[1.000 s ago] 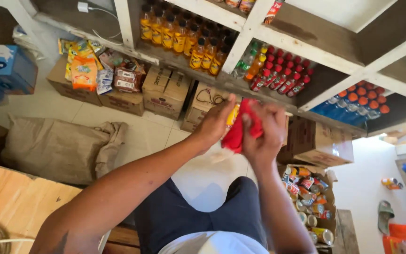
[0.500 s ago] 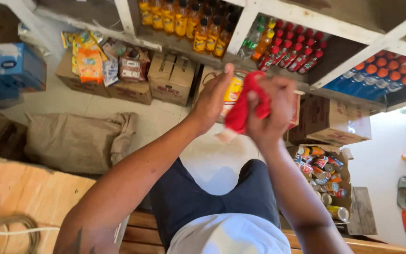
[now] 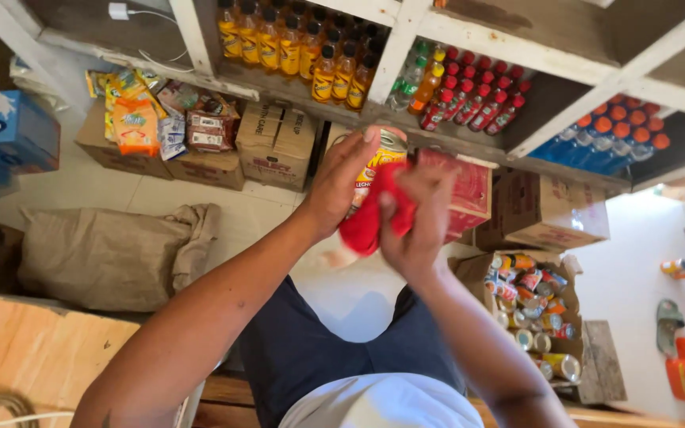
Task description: Cleaning canned goods with a cloth.
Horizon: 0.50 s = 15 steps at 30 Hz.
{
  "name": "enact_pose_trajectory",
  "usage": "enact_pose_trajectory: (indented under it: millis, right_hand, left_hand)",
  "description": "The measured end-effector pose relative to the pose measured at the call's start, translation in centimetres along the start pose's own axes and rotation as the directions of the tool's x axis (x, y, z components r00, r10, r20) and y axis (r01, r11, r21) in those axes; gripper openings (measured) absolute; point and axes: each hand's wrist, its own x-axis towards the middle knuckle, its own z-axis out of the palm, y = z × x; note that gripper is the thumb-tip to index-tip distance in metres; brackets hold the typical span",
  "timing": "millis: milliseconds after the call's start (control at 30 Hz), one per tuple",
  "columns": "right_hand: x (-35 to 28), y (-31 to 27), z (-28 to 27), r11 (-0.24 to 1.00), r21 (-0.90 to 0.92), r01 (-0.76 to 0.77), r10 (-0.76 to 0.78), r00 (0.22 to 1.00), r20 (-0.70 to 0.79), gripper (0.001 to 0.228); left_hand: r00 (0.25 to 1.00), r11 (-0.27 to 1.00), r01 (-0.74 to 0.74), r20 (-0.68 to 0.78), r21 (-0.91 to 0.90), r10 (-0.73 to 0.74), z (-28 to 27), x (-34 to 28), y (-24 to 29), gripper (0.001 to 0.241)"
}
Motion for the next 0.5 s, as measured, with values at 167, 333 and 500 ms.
enact_pose_trajectory:
  millis: [167, 333, 500]
  right_hand:
    - [-2.8, 0.1, 0.9, 0.998, 0.06, -0.008, 0.003, 0.997, 0.079, 0.024]
    - [2.0, 0.9, -0.9, 1.0, -0.009, 0.025, -0.025, 0.999, -0.033, 0.024]
    - [0.9, 1.0, 0.1, 0.999, 0.044, 0.0, 0.003, 0.998, -0.069, 0.029]
  left_hand:
    - [0.997, 0.991, 0.001, -0.073, -0.13, -0.011, -1.2, 0.1, -2.9, 0.041]
    - [0.999, 0.997, -0.01, 0.033, -0.071, 0.013, -0.1, -0.2, -4.1, 0.04]
    - [0.996, 0.996, -0.084, 0.004, -0.043, 0.085, 0.3, -0.4, -1.6, 0.046]
